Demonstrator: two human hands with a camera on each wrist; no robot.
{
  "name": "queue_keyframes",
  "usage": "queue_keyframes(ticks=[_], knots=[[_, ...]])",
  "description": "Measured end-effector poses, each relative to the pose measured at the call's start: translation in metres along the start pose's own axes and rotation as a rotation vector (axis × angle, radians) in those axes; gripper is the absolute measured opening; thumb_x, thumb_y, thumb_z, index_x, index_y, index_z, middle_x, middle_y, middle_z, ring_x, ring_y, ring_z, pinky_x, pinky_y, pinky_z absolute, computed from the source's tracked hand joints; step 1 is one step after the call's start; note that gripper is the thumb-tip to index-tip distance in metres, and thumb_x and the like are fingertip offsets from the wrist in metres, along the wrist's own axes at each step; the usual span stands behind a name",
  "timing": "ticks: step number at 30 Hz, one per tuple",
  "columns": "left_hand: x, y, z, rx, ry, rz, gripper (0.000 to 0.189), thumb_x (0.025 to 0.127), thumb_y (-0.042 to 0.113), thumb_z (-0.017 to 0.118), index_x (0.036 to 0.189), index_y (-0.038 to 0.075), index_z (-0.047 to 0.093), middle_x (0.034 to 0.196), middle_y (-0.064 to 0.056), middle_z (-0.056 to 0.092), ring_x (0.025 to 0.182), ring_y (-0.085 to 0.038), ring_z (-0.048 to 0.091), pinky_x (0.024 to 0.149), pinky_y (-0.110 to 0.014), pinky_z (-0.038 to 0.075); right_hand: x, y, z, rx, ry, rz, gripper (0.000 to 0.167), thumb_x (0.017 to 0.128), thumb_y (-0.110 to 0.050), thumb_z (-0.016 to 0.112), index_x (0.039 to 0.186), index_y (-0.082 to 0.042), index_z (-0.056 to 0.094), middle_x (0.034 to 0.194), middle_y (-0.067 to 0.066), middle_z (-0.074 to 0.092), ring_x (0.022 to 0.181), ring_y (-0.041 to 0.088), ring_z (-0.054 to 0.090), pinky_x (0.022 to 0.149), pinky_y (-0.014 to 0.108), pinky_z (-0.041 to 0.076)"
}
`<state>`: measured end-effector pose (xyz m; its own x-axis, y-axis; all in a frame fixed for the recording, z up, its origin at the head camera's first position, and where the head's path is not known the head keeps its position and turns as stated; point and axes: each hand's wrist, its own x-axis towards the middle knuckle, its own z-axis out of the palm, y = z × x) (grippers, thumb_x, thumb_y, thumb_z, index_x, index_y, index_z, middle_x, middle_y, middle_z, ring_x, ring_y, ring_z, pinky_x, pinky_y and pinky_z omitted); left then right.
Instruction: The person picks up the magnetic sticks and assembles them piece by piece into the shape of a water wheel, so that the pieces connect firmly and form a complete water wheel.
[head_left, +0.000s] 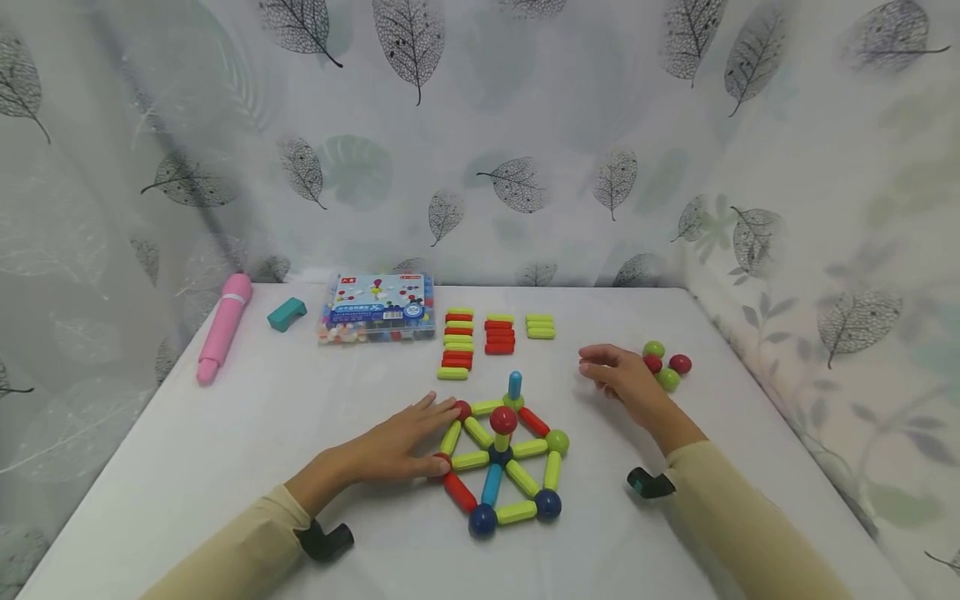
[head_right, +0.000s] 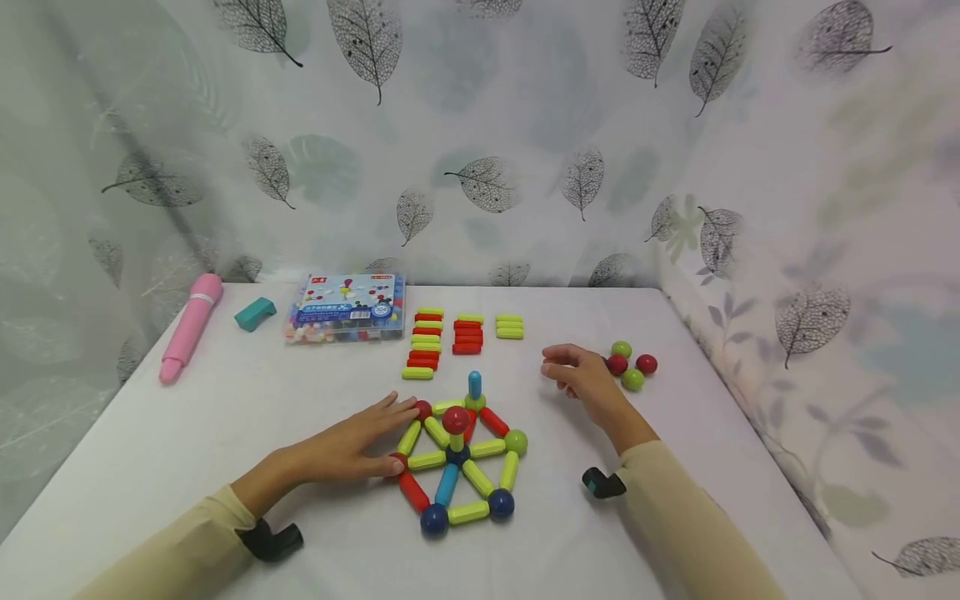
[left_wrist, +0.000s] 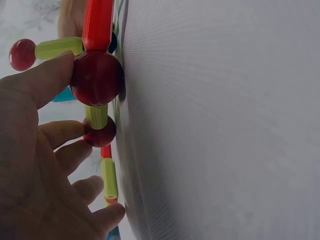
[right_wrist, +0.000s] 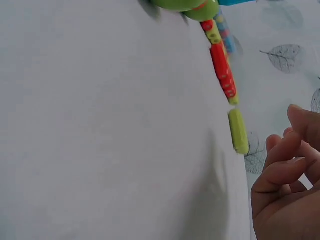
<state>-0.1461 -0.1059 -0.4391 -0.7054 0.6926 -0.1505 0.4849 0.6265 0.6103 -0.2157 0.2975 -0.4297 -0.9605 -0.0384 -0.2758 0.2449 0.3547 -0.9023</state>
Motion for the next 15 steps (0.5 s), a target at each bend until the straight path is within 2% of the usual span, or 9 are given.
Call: queue_keyframes(ticks=[4,9,12,15], knots=[[-0.002,-0.005,0.000,-0.015,0.008,-0.012,0.079,0.094,0.056,0.065,0.161,0.028,0.033,0.168,0.008,0.026,0.158,-0.032,0.007,0.121,-0.061,0.024,0.042,-0.023,0.018,-0.061,0.004,0.012,0.044,0.100,-0.023,0.066,0.142,-0.012,0.057,0.126,0.010,0.059,0.103,0.028,0.051,0.077,0.031,0.045],[-0.002,-0.006,0.001,-0.030,-0.006,-0.022,0.079,0.094,0.057,0.065,0.161,0.031,0.033,0.168,0.010,0.025,0.159,-0.028,0.006,0.122,-0.059,0.024,0.081,-0.032,0.030,-0.068,0.014,0.051,0.041,0.099,-0.018,0.067,0.139,-0.013,0.059,0.134,0.013,0.053,0.102,0.027,0.048,0.078,0.032,0.043],[-0.002,-0.005,0.001,-0.028,-0.011,-0.017,0.079,0.094,0.058,0.064,0.161,0.031,0.032,0.168,0.009,0.025,0.159,-0.028,0.006,0.122,-0.059,0.024,0.093,-0.032,0.034,-0.141,0.017,0.075,0.040,0.098,-0.014,0.068,0.137,-0.011,0.061,0.142,0.016,0.050,0.111,0.028,0.049,0.092,0.036,0.047],[-0.004,-0.006,-0.002,-0.016,-0.010,-0.015,0.080,0.094,0.057,0.064,0.161,0.031,0.031,0.169,0.009,0.024,0.159,-0.028,0.006,0.122,-0.058,0.023,0.100,-0.032,0.039,-0.236,0.026,0.077,0.037,0.096,-0.011,0.070,0.133,-0.010,0.063,0.145,0.017,0.049,0.121,0.031,0.049,0.107,0.044,0.046]])
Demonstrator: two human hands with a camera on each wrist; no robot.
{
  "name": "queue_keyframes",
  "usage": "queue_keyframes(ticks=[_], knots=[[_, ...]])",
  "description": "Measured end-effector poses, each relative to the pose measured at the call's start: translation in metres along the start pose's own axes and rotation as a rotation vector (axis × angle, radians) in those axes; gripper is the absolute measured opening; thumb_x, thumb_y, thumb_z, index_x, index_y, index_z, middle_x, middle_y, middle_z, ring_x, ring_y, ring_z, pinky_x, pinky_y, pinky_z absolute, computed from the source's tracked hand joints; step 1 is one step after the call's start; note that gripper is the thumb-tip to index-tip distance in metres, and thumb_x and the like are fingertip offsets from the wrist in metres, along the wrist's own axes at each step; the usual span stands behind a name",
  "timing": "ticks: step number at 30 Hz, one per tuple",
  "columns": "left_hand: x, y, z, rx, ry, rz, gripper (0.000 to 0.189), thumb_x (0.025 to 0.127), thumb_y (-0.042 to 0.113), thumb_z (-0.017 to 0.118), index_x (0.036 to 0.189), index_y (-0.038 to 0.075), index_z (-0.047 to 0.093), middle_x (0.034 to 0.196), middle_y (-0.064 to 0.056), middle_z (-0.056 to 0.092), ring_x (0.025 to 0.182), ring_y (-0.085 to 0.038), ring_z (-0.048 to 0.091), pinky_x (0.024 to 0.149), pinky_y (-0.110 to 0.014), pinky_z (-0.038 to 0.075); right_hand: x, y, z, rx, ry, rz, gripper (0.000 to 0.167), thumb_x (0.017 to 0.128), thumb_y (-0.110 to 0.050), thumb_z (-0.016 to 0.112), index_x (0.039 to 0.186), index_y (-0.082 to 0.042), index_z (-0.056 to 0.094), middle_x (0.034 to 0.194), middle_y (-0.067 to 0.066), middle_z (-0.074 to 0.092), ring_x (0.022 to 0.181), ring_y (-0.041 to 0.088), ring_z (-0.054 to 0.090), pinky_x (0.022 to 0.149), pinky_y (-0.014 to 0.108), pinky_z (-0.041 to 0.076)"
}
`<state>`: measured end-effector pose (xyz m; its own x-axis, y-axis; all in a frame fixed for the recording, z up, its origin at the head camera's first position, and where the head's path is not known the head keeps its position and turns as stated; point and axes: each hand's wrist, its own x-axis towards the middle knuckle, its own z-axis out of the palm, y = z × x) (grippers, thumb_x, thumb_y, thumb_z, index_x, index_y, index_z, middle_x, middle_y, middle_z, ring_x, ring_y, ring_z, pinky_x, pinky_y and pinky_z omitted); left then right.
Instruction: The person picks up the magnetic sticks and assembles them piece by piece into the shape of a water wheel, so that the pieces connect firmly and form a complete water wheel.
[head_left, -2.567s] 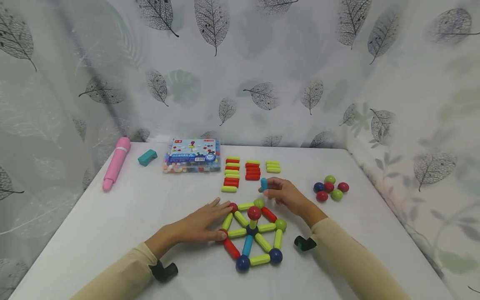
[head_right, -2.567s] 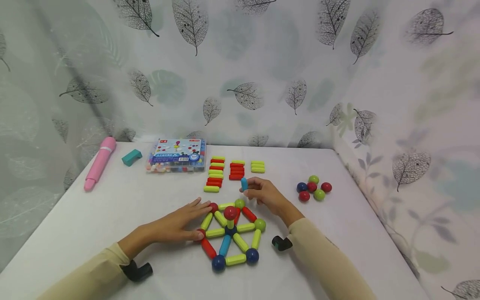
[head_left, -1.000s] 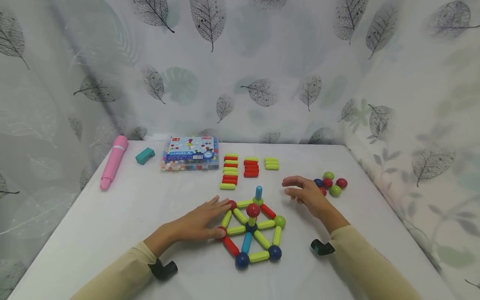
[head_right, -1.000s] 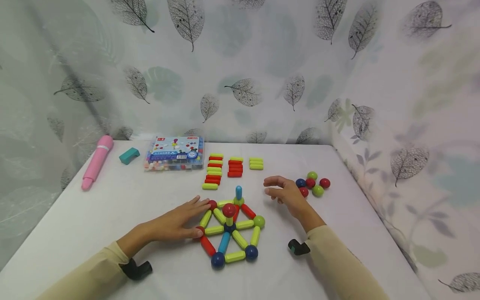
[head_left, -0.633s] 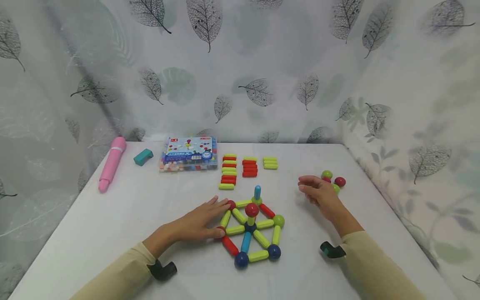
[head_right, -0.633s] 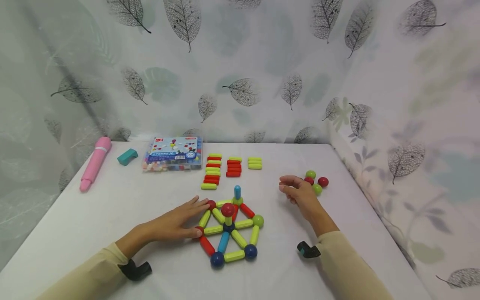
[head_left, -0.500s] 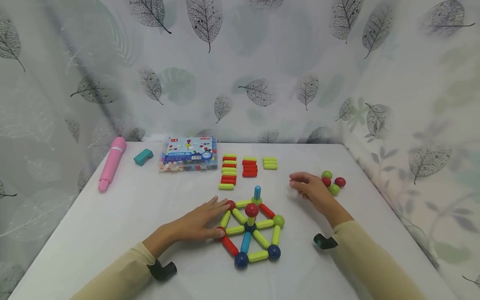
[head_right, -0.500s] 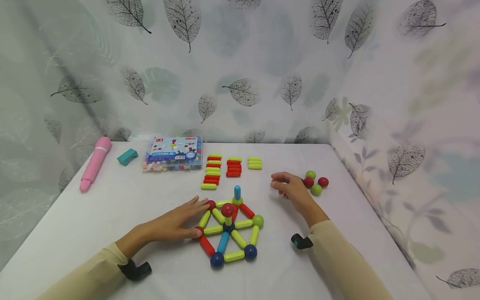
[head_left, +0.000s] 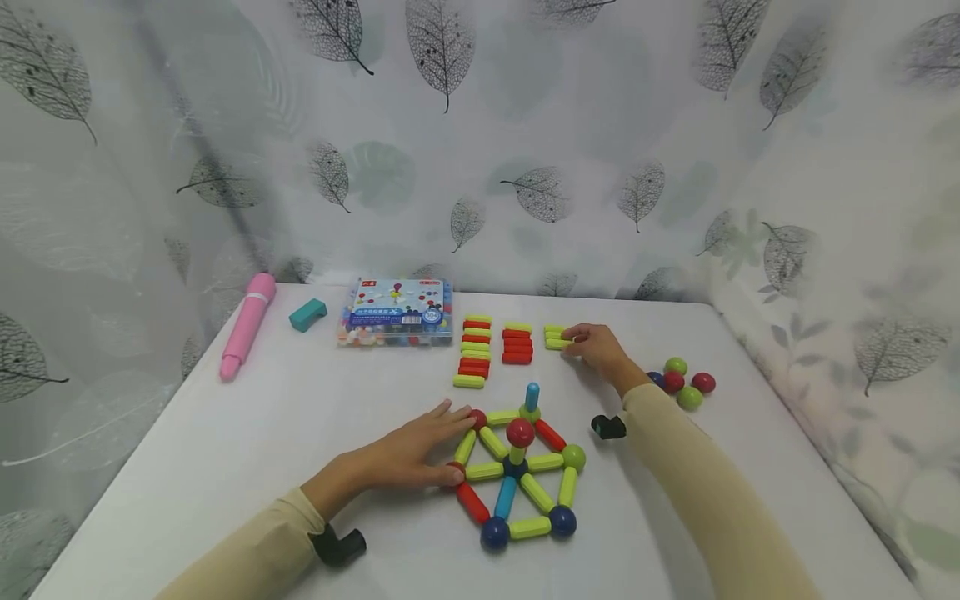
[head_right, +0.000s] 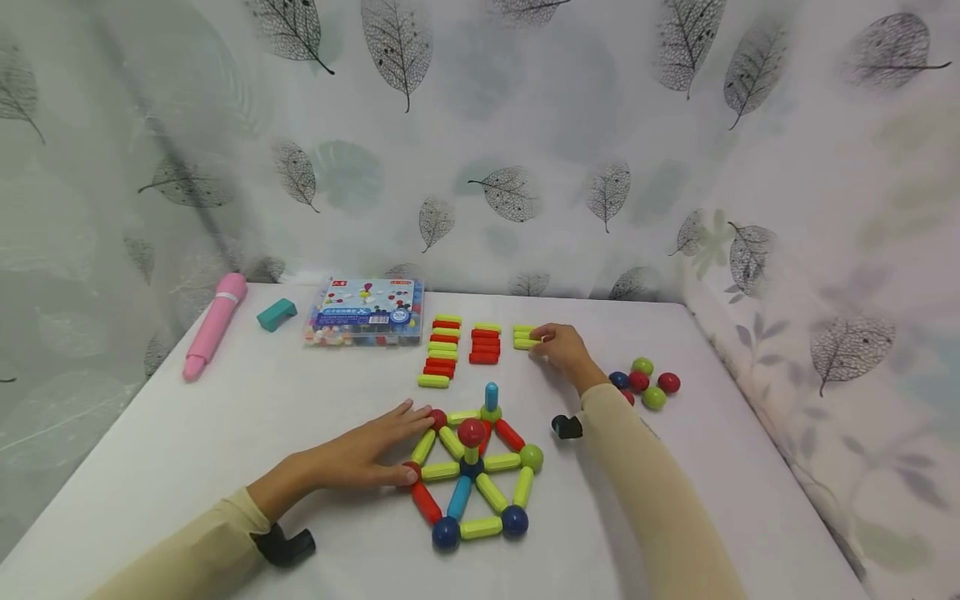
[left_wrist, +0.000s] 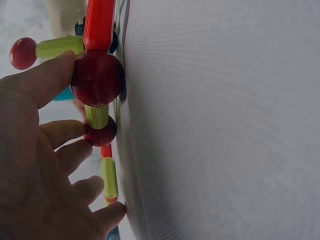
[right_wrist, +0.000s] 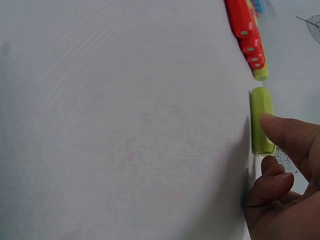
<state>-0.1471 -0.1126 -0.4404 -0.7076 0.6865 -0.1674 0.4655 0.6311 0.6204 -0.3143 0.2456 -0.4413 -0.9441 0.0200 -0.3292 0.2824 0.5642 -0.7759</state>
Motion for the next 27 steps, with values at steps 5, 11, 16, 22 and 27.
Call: queue_keyframes(ticks=[5,11,16,22,27], knots=[[0.001,0.003,-0.002,0.023,-0.002,0.004,0.080,0.094,0.056,0.065,0.162,0.031,0.030,0.169,0.010,0.023,0.159,-0.028,0.006,0.122,-0.058,0.024,-0.004,0.002,0.002,-0.105,0.034,-0.033,0.032,0.093,-0.012,0.073,0.123,-0.008,0.063,0.132,0.016,0.057,0.118,0.032,0.052,0.109,0.047,0.046],[-0.001,0.005,-0.003,0.060,0.008,0.016,0.080,0.094,0.057,0.065,0.161,0.028,0.032,0.169,0.007,0.024,0.158,-0.028,0.007,0.122,-0.057,0.025,-0.019,0.005,0.001,-0.141,-0.002,-0.086,0.039,0.095,-0.016,0.072,0.132,-0.009,0.061,0.127,0.014,0.056,0.114,0.030,0.051,0.100,0.044,0.049],[-0.008,0.011,0.002,0.224,0.059,0.069,0.073,0.096,0.056,0.063,0.158,0.028,0.040,0.167,0.008,0.029,0.158,-0.028,0.012,0.121,-0.056,0.028,-0.055,0.004,-0.004,0.036,-0.051,-0.085,0.050,0.100,-0.026,0.064,0.147,-0.011,0.053,0.133,0.014,0.054,0.117,0.031,0.048,0.093,0.040,0.050],[-0.019,0.025,0.006,0.484,0.126,0.227,0.053,0.097,0.047,0.066,0.145,0.025,0.059,0.152,0.003,0.054,0.149,-0.028,0.037,0.118,-0.052,0.036,-0.120,-0.010,-0.004,0.368,-0.168,-0.064,0.044,0.098,-0.027,0.067,0.136,-0.007,0.055,0.102,0.004,0.060,0.082,0.018,0.053,0.057,0.021,0.039],[-0.019,0.029,0.007,0.519,0.164,0.286,0.034,0.098,0.040,0.068,0.129,0.025,0.070,0.128,0.008,0.069,0.133,-0.020,0.054,0.114,-0.043,0.043,-0.154,-0.022,0.015,0.565,-0.315,-0.025,0.029,0.097,-0.024,0.070,0.119,-0.007,0.059,0.091,-0.001,0.066,0.059,0.009,0.049,0.047,0.018,0.030]])
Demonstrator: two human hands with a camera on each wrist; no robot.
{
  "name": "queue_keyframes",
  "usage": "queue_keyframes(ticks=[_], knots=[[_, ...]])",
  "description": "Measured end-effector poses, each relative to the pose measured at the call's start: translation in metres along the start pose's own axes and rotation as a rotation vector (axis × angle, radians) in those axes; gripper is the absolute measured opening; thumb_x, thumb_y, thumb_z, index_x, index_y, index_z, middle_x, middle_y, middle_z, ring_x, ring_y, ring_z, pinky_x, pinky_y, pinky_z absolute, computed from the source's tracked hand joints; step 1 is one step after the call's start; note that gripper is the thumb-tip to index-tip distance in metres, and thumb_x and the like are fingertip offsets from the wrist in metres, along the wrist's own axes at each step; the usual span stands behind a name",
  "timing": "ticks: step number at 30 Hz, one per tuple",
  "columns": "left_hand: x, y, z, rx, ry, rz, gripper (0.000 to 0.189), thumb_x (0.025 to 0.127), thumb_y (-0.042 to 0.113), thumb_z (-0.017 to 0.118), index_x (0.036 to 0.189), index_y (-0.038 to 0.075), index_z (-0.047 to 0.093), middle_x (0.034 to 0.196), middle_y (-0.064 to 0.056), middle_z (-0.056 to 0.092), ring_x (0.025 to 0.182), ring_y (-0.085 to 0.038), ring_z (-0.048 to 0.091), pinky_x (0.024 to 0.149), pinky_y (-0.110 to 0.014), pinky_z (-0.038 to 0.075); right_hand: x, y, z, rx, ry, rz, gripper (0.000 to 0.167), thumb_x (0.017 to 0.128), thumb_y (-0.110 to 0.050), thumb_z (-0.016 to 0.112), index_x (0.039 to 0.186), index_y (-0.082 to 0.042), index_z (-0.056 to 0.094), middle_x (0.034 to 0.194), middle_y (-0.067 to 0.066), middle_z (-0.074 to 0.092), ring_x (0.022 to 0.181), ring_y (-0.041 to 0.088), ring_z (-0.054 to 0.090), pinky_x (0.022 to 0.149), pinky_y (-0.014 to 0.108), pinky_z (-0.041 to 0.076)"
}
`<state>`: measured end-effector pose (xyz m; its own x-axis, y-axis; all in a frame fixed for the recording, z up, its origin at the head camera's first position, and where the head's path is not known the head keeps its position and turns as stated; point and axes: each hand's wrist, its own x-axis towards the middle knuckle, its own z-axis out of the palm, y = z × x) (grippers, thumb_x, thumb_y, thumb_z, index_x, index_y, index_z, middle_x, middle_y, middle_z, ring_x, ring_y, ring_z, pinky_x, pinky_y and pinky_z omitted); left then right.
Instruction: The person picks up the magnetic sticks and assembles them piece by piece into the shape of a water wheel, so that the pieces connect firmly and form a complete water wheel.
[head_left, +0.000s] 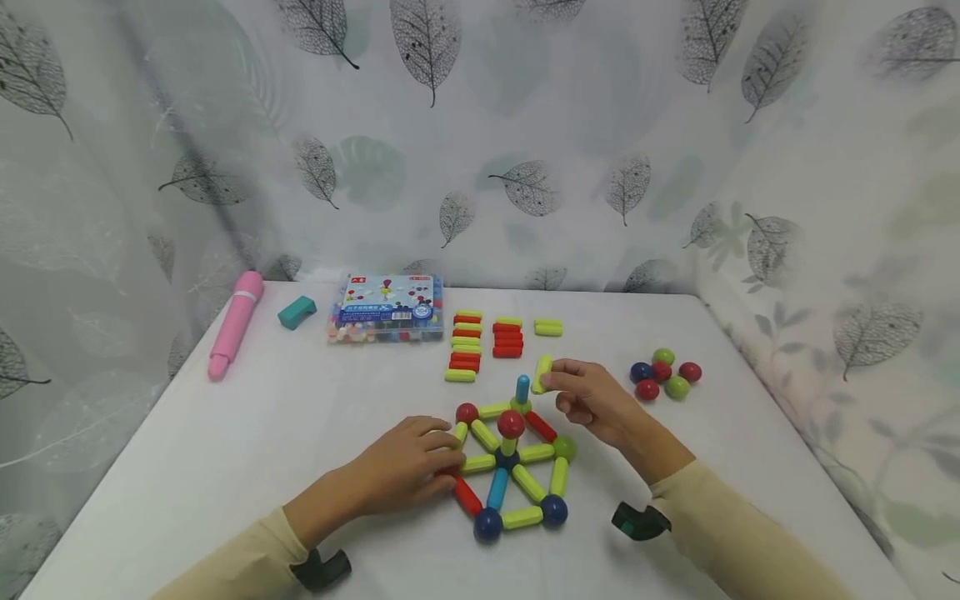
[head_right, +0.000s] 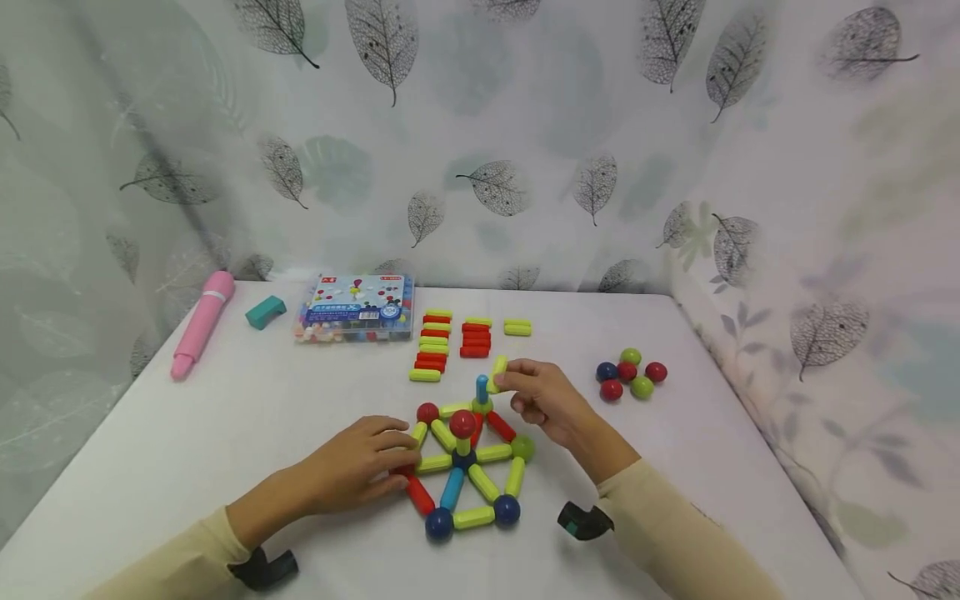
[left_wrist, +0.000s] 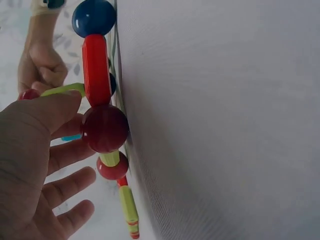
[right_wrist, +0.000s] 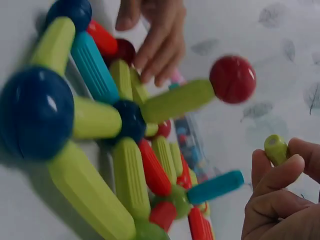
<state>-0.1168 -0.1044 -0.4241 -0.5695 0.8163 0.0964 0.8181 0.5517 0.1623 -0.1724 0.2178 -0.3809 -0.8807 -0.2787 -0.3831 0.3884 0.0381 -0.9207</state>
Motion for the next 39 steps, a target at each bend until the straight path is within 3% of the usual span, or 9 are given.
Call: queue_keyframes(ticks=[5,13,23,27,32,35,39], knots=[[0.003,-0.002,0.000,-0.035,0.016,-0.011,0.027,0.097,0.035,0.071,0.122,0.024,0.074,0.120,0.010,0.072,0.124,-0.015,0.058,0.110,-0.041,0.046,-0.003,0.009,0.021,0.045,-0.040,0.058,0.028,0.096,-0.023,0.072,0.117,-0.006,0.064,0.091,0.001,0.068,0.053,0.008,0.049,0.046,0.017,0.028],[0.004,-0.004,0.002,-0.051,0.046,0.000,0.025,0.096,0.033,0.072,0.119,0.023,0.074,0.118,0.010,0.072,0.122,-0.014,0.059,0.109,-0.040,0.047,-0.003,0.016,0.027,0.079,-0.063,0.089,0.020,0.097,-0.025,0.071,0.109,-0.010,0.067,0.074,-0.001,0.059,0.050,0.007,0.046,0.045,0.018,0.028],[0.003,-0.002,0.000,-0.077,0.035,0.000,0.027,0.096,0.033,0.072,0.121,0.022,0.074,0.120,0.008,0.071,0.124,-0.015,0.059,0.108,-0.040,0.048,-0.001,0.016,0.011,0.010,-0.050,0.070,0.046,0.096,-0.032,0.072,0.132,-0.006,0.061,0.101,0.004,0.070,0.056,0.009,0.049,0.049,0.018,0.030],[0.003,-0.003,0.001,-0.079,0.044,0.011,0.026,0.096,0.032,0.072,0.120,0.022,0.074,0.122,0.007,0.071,0.124,-0.015,0.059,0.108,-0.040,0.048,0.022,0.008,-0.017,-0.042,0.059,0.043,0.046,0.097,-0.031,0.071,0.135,-0.007,0.060,0.107,0.003,0.068,0.060,0.010,0.049,0.051,0.019,0.034],[0.004,-0.004,0.004,-0.077,0.032,-0.003,0.030,0.096,0.035,0.072,0.123,0.022,0.073,0.129,0.004,0.068,0.127,-0.017,0.057,0.108,-0.041,0.048,0.076,-0.001,-0.063,-0.199,0.260,0.023,0.043,0.100,-0.022,0.066,0.140,-0.010,0.057,0.109,0.003,0.056,0.078,0.016,0.049,0.057,0.022,0.037],[0.004,-0.004,0.007,-0.093,0.020,-0.005,0.033,0.096,0.036,0.072,0.126,0.022,0.072,0.132,0.002,0.067,0.129,-0.018,0.056,0.108,-0.042,0.049,0.100,-0.001,-0.079,-0.330,0.312,0.044,0.041,0.101,-0.020,0.063,0.141,-0.013,0.057,0.120,0.007,0.055,0.094,0.024,0.048,0.068,0.027,0.040],[0.004,-0.002,0.008,-0.105,0.018,-0.004,0.034,0.096,0.036,0.072,0.127,0.021,0.071,0.133,0.002,0.067,0.129,-0.019,0.056,0.108,-0.042,0.049,0.116,0.001,-0.083,-0.448,0.335,0.043,0.041,0.099,-0.016,0.065,0.140,-0.013,0.059,0.140,0.013,0.052,0.108,0.029,0.047,0.079,0.034,0.041]])
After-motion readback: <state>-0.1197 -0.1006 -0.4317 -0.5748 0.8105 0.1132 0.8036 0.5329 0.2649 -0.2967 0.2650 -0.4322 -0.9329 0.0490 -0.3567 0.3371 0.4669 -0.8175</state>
